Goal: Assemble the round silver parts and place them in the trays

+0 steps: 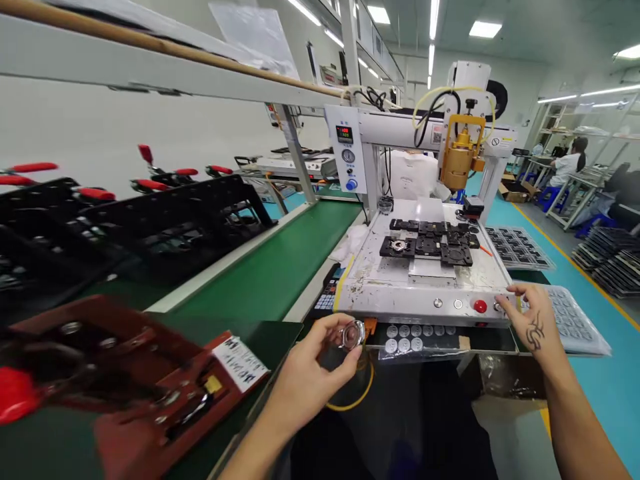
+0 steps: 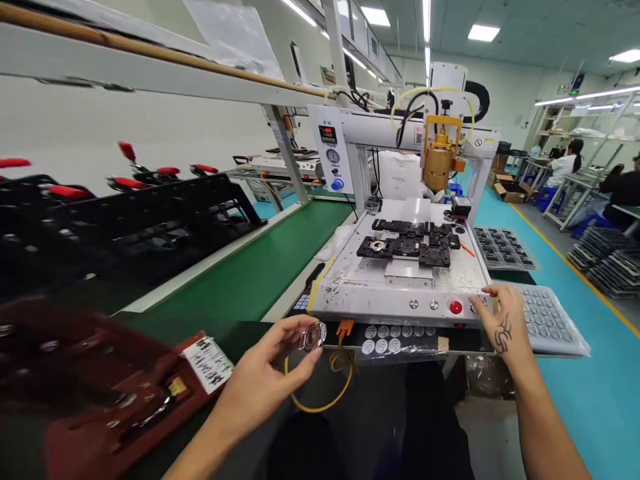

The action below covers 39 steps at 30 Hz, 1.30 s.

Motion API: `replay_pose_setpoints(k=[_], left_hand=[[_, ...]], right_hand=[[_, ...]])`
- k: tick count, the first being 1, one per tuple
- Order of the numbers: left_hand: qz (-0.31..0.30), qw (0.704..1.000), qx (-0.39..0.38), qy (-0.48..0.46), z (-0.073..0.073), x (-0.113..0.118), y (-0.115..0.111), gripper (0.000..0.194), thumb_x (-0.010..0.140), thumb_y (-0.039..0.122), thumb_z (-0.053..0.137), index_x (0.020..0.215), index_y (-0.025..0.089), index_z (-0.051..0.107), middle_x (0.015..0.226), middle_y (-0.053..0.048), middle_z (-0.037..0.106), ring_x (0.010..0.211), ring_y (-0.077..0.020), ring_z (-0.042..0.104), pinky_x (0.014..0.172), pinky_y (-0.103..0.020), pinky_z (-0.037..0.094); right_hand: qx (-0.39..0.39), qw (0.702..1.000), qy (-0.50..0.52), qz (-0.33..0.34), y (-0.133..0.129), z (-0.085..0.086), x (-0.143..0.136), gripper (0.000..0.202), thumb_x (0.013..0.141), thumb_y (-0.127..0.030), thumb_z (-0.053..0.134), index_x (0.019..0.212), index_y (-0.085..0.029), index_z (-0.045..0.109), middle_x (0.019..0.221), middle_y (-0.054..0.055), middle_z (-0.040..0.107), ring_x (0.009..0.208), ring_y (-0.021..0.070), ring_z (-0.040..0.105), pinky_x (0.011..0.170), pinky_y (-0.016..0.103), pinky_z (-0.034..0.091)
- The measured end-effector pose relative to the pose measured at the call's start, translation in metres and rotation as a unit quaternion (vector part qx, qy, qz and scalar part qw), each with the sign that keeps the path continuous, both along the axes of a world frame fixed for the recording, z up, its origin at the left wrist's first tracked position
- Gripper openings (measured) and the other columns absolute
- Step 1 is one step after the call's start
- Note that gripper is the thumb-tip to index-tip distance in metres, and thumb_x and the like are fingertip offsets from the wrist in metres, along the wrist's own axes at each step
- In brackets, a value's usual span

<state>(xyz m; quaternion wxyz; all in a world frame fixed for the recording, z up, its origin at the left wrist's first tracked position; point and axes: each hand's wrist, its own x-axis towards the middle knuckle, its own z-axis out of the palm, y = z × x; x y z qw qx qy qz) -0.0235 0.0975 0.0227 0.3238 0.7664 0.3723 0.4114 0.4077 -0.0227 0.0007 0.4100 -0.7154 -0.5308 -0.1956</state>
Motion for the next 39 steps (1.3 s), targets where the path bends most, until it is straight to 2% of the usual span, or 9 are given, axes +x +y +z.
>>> replay_pose_setpoints(k=[5,8,11,15,19,25,30,35,39], left_hand=[[-0.091,0.995,-0.036,0.033,-0.041,0.020,-0.008,0.033,0.084,0.027,0.073,0.115,0.023,0.066,0.099,-0.004,0.078,0.089,-0.0214,0.076,0.084,-0.035,0.063],[-0.186,0.978,-0.064,0.066,-0.061,0.037,-0.008,0.037,0.080,0.021,0.075,0.116,0.023,0.066,0.117,-0.007,0.079,0.106,-0.0238,0.076,0.097,-0.039,0.062],[-0.252,0.963,-0.054,0.078,-0.080,0.059,0.000,0.038,0.077,0.017,0.077,0.112,0.024,0.066,0.142,-0.011,0.072,0.141,-0.0298,0.061,0.120,-0.048,0.048],[-0.269,0.956,-0.032,0.109,-0.100,0.079,0.012,0.037,0.075,0.013,0.079,0.108,0.024,0.067,0.148,-0.012,0.069,0.147,-0.0313,0.057,0.129,-0.052,0.037],[-0.284,0.951,-0.035,0.118,-0.112,0.079,0.013,0.039,0.076,0.014,0.080,0.111,0.025,0.068,0.153,-0.012,0.066,0.151,-0.0306,0.053,0.133,-0.052,0.031],[-0.289,0.946,-0.062,0.131,-0.107,0.074,0.013,0.036,0.077,0.014,0.079,0.108,0.026,0.068,0.153,-0.008,0.067,0.153,-0.0296,0.051,0.132,-0.051,0.033],[-0.270,0.952,-0.071,0.123,-0.108,0.079,0.017,0.035,0.079,0.016,0.079,0.110,0.026,0.066,0.149,-0.009,0.069,0.149,-0.0301,0.055,0.126,-0.049,0.041],[-0.211,0.974,-0.014,0.083,-0.104,0.090,0.007,0.033,0.079,0.014,0.078,0.108,0.023,0.064,0.135,-0.014,0.073,0.136,-0.0331,0.063,0.118,-0.051,0.049],[-0.176,0.978,-0.111,-0.003,-0.089,0.085,-0.019,0.033,0.085,0.018,0.076,0.116,0.023,0.064,0.108,-0.006,0.075,0.103,-0.0248,0.074,0.097,-0.044,0.061]], right_hand=[[0.033,0.999,0.016,-0.041,-0.021,-0.044,-0.025,0.037,0.097,-0.057,0.070,0.101,-0.020,0.065,0.100,0.010,0.064,0.101,0.0311,0.060,0.095,0.049,0.047],[-0.006,0.991,0.037,0.130,-0.012,-0.062,-0.076,0.013,0.104,-0.035,0.065,0.103,-0.023,0.067,0.099,0.009,0.067,0.096,0.0276,0.064,0.090,0.044,0.052],[-0.143,0.940,0.053,0.306,0.009,-0.080,-0.123,0.020,0.109,-0.024,0.052,0.114,-0.025,0.072,0.105,0.010,0.071,0.099,0.0256,0.068,0.089,0.041,0.057],[-0.180,0.932,0.047,0.310,0.039,-0.099,-0.144,0.024,0.109,-0.027,0.051,0.118,-0.024,0.074,0.104,0.011,0.068,0.100,0.0271,0.068,0.091,0.042,0.060],[-0.192,0.931,0.037,0.309,0.043,-0.112,-0.140,0.025,0.109,-0.031,0.054,0.122,-0.022,0.074,0.103,0.012,0.066,0.097,0.0292,0.066,0.088,0.044,0.060],[-0.188,0.924,0.050,0.329,0.030,-0.130,-0.140,0.029,0.110,-0.027,0.049,0.113,-0.022,0.078,0.102,0.014,0.073,0.091,0.0273,0.066,0.088,0.043,0.056],[-0.170,0.925,0.098,0.327,0.004,-0.121,-0.136,0.023,0.107,-0.029,0.056,0.100,-0.024,0.078,0.101,0.011,0.076,0.089,0.0252,0.068,0.085,0.041,0.055],[-0.159,0.936,0.199,0.243,-0.020,-0.081,-0.128,0.023,0.110,-0.037,0.053,0.102,-0.022,0.068,0.095,0.008,0.072,0.088,0.0239,0.070,0.081,0.037,0.057],[-0.203,0.860,0.410,0.228,-0.023,-0.045,-0.139,0.034,0.103,-0.053,0.064,0.111,-0.020,0.072,0.079,0.002,0.064,0.066,0.0166,0.060,0.061,0.029,0.050]])
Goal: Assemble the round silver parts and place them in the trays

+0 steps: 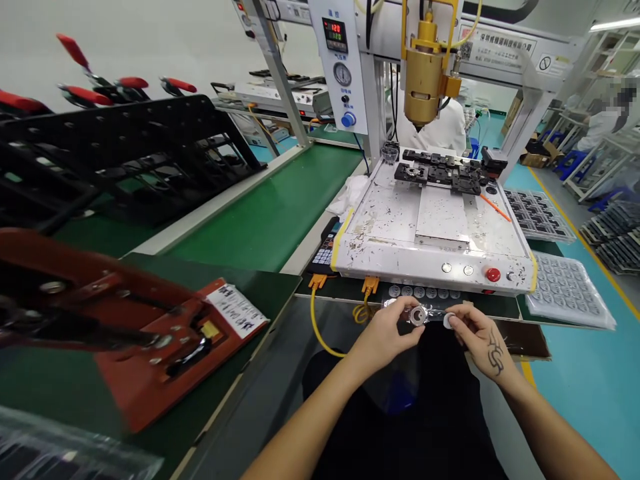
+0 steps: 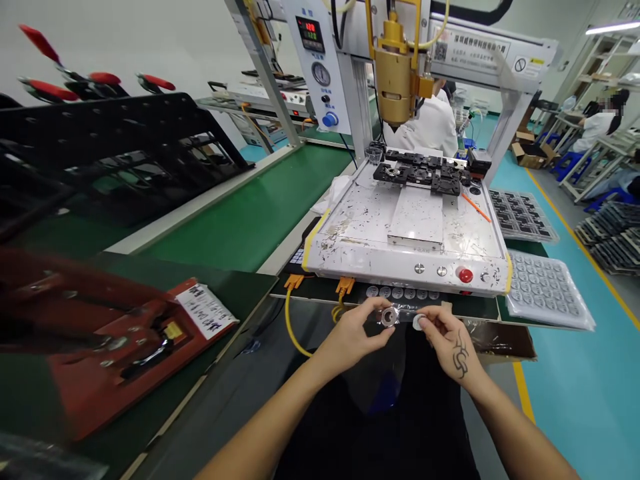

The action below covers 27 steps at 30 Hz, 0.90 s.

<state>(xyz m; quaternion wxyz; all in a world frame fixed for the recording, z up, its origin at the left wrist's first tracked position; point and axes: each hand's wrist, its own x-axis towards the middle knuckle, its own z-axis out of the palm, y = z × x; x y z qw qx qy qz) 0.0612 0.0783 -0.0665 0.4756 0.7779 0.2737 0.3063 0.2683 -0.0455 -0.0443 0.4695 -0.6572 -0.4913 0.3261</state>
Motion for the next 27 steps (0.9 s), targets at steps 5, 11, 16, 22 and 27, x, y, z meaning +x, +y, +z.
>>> replay_pose_setpoints(k=[5,11,16,22,27], left_hand=[[0.010,0.930,-0.331,-0.160,0.016,-0.022,-0.033,0.046,0.080,0.024,0.089,0.117,0.021,0.062,0.100,-0.003,0.074,0.089,-0.0194,0.078,0.084,-0.033,0.065],[0.069,0.865,-0.456,-0.197,0.039,-0.045,-0.053,0.061,0.074,0.026,0.099,0.126,0.017,0.067,0.115,-0.012,0.081,0.109,-0.0277,0.080,0.098,-0.038,0.065],[0.085,0.858,-0.455,-0.221,0.047,-0.055,-0.064,0.056,0.089,0.045,0.087,0.133,0.014,0.072,0.116,-0.014,0.082,0.113,-0.0301,0.078,0.104,-0.046,0.064],[0.076,0.868,-0.430,-0.235,0.048,-0.059,-0.072,0.052,0.093,0.046,0.083,0.135,0.016,0.073,0.121,-0.013,0.081,0.119,-0.0328,0.076,0.108,-0.049,0.062],[0.080,0.872,-0.417,-0.242,0.047,-0.057,-0.076,0.051,0.094,0.046,0.082,0.135,0.017,0.074,0.125,-0.014,0.080,0.120,-0.0326,0.075,0.108,-0.049,0.063]], right_hand=[[-0.045,0.990,0.132,0.012,0.009,0.023,-0.024,0.048,0.088,-0.064,0.079,0.104,-0.019,0.075,0.071,0.000,0.064,0.057,0.0128,0.052,0.054,0.027,0.046],[-0.084,0.969,0.221,0.075,0.019,0.023,-0.040,0.048,0.082,-0.062,0.087,0.085,-0.020,0.065,0.059,-0.003,0.062,0.048,0.0105,0.051,0.050,0.025,0.042],[-0.074,0.965,0.227,0.107,0.014,0.019,-0.046,0.039,0.093,-0.055,0.080,0.091,-0.020,0.065,0.062,-0.004,0.062,0.054,0.0111,0.055,0.057,0.026,0.043],[-0.097,0.958,0.219,0.161,0.011,0.019,-0.042,0.036,0.102,-0.052,0.070,0.088,-0.021,0.060,0.064,-0.005,0.058,0.055,0.0113,0.050,0.057,0.027,0.037],[-0.029,0.978,0.118,0.168,0.013,0.031,-0.051,0.030,0.104,-0.048,0.067,0.090,-0.022,0.062,0.088,0.000,0.060,0.077,0.0154,0.054,0.071,0.029,0.042]])
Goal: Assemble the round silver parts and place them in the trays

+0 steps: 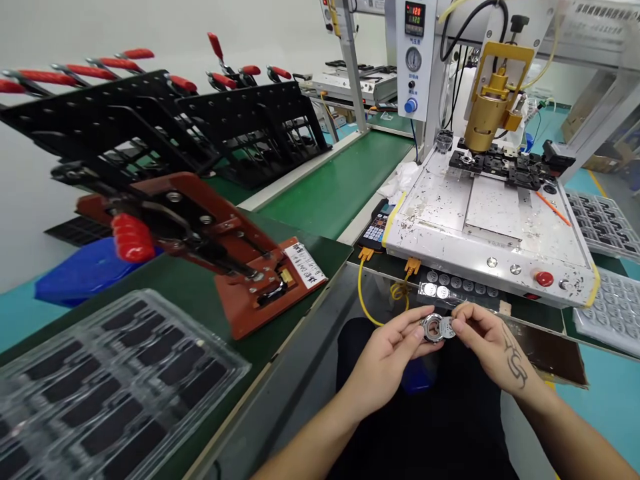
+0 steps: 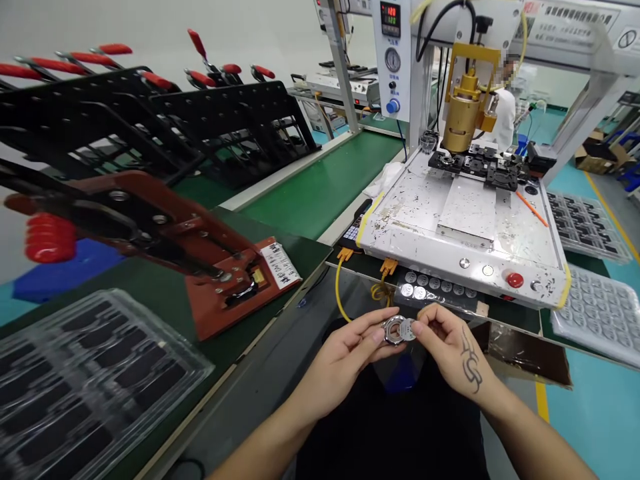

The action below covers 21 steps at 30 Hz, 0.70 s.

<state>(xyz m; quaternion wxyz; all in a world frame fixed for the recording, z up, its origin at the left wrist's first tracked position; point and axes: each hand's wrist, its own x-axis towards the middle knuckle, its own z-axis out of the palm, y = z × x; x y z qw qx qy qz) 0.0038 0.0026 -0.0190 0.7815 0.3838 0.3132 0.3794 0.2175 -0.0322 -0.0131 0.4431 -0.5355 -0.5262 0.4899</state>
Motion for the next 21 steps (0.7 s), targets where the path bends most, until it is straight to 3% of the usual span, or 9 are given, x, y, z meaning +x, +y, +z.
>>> replay_pose_setpoints(k=[4,21], left_hand=[[0.011,1.000,0.009,0.005,-0.001,0.003,-0.004,0.053,0.095,0.045,0.081,0.139,0.017,0.072,0.126,-0.014,0.080,0.118,-0.0318,0.076,0.110,-0.050,0.061],[0.009,0.998,0.049,0.035,0.005,0.004,-0.011,0.046,0.099,0.044,0.075,0.137,0.018,0.072,0.133,-0.014,0.077,0.119,-0.0298,0.075,0.109,-0.046,0.062]], right_hand=[[0.063,0.997,-0.054,0.005,0.001,0.010,-0.013,0.023,0.104,-0.041,0.066,0.090,-0.023,0.062,0.118,0.005,0.060,0.106,0.0205,0.057,0.093,0.033,0.044],[0.058,0.997,-0.053,-0.001,-0.002,0.009,-0.018,0.021,0.105,-0.037,0.064,0.089,-0.023,0.061,0.111,0.005,0.063,0.101,0.0206,0.060,0.089,0.032,0.048]])
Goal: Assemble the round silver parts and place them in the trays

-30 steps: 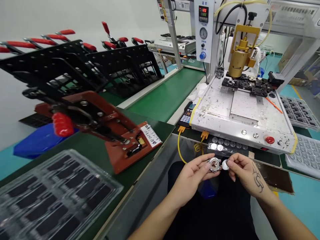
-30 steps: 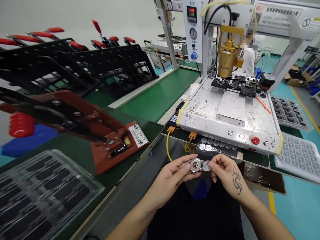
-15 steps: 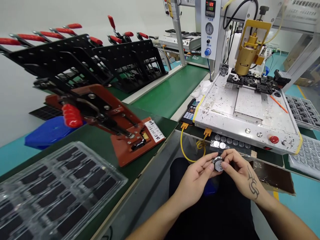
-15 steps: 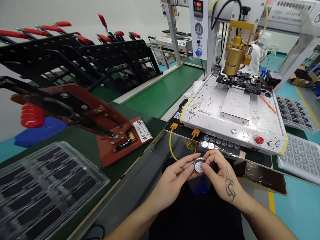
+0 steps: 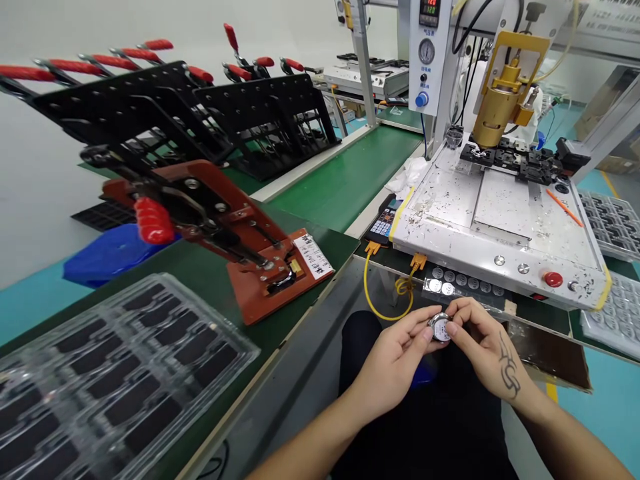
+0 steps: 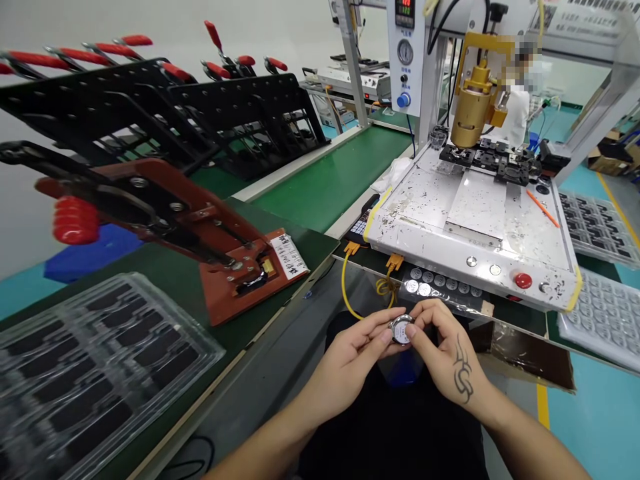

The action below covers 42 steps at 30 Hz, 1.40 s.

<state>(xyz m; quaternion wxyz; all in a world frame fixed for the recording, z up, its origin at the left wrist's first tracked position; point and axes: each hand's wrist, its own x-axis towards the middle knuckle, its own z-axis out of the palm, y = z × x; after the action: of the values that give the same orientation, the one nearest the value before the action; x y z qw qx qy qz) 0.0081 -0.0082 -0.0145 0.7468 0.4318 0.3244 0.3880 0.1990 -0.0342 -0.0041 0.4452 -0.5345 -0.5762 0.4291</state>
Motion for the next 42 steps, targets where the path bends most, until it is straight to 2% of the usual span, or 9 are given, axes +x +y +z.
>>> replay_pose_setpoints(k=[10,16,21,23,25,29,32,35,42], left_hand=[[0.015,0.999,0.036,0.034,-0.005,0.005,-0.006,0.045,0.102,0.044,0.069,0.140,0.019,0.070,0.138,-0.013,0.075,0.120,-0.0298,0.075,0.110,-0.046,0.061],[0.049,0.985,0.113,0.121,-0.016,0.007,-0.007,0.039,0.102,0.035,0.068,0.136,0.018,0.071,0.123,-0.013,0.081,0.113,-0.0276,0.079,0.100,-0.036,0.064],[-0.032,0.963,0.187,0.191,-0.005,-0.010,0.006,0.049,0.106,0.032,0.059,0.154,0.021,0.056,0.130,-0.013,0.079,0.119,-0.0281,0.076,0.108,-0.041,0.059],[-0.057,0.952,0.210,0.214,0.003,-0.018,0.014,0.054,0.105,0.031,0.060,0.158,0.024,0.051,0.134,-0.012,0.077,0.124,-0.0288,0.074,0.110,-0.043,0.057],[-0.034,0.960,0.195,0.196,0.009,-0.022,0.020,0.055,0.104,0.033,0.063,0.157,0.025,0.051,0.139,-0.013,0.074,0.125,-0.0280,0.073,0.109,-0.041,0.057],[0.051,0.982,0.124,0.134,0.012,-0.019,0.020,0.054,0.095,0.037,0.077,0.143,0.024,0.058,0.132,-0.012,0.073,0.108,-0.0233,0.076,0.097,-0.035,0.062],[0.068,0.984,0.099,0.134,0.013,-0.015,0.012,0.033,0.095,0.038,0.077,0.120,0.020,0.069,0.108,-0.008,0.078,0.089,-0.0207,0.076,0.082,-0.033,0.064],[0.077,0.983,0.095,0.140,0.017,-0.015,0.007,0.023,0.096,0.038,0.075,0.107,0.018,0.071,0.092,-0.005,0.077,0.079,-0.0192,0.074,0.076,-0.032,0.063],[0.088,0.977,0.116,0.154,0.027,-0.022,0.005,0.021,0.095,0.037,0.075,0.101,0.018,0.072,0.082,-0.003,0.073,0.074,-0.0181,0.072,0.068,-0.029,0.061]], right_hand=[[0.034,0.998,-0.049,-0.017,-0.001,-0.002,-0.002,0.021,0.106,-0.035,0.062,0.089,-0.024,0.060,0.112,0.007,0.062,0.107,0.0235,0.061,0.090,0.036,0.050],[0.102,0.979,-0.171,-0.031,-0.001,-0.010,-0.001,0.018,0.105,-0.031,0.062,0.090,-0.024,0.055,0.106,0.008,0.060,0.099,0.0243,0.060,0.088,0.041,0.052],[0.120,0.971,-0.206,0.030,0.005,-0.012,0.004,0.015,0.106,-0.032,0.063,0.120,-0.026,0.064,0.117,0.010,0.062,0.106,0.0257,0.063,0.093,0.041,0.054],[0.146,0.969,-0.191,0.061,0.009,-0.011,0.003,0.015,0.107,-0.030,0.060,0.119,-0.027,0.068,0.118,0.010,0.064,0.110,0.0259,0.064,0.097,0.041,0.053],[0.147,0.977,-0.149,0.035,0.013,-0.009,0.000,0.011,0.106,-0.033,0.063,0.106,-0.025,0.070,0.106,0.007,0.067,0.101,0.0242,0.065,0.092,0.039,0.053],[0.010,1.000,0.020,-0.008,0.019,-0.008,-0.008,0.028,0.102,-0.049,0.069,0.094,-0.022,0.065,0.082,0.001,0.064,0.070,0.0161,0.057,0.066,0.030,0.048],[-0.053,0.993,0.103,0.010,0.021,-0.010,-0.015,0.037,0.098,-0.057,0.073,0.094,-0.021,0.065,0.081,0.000,0.064,0.068,0.0145,0.057,0.063,0.028,0.046],[-0.068,0.990,0.125,0.018,0.020,-0.010,-0.021,0.039,0.095,-0.059,0.074,0.094,-0.021,0.065,0.077,-0.001,0.061,0.066,0.0143,0.056,0.060,0.027,0.045],[-0.062,0.992,0.108,0.019,0.017,-0.010,-0.028,0.037,0.097,-0.057,0.074,0.090,-0.022,0.063,0.074,-0.002,0.061,0.063,0.0132,0.055,0.060,0.027,0.047]])
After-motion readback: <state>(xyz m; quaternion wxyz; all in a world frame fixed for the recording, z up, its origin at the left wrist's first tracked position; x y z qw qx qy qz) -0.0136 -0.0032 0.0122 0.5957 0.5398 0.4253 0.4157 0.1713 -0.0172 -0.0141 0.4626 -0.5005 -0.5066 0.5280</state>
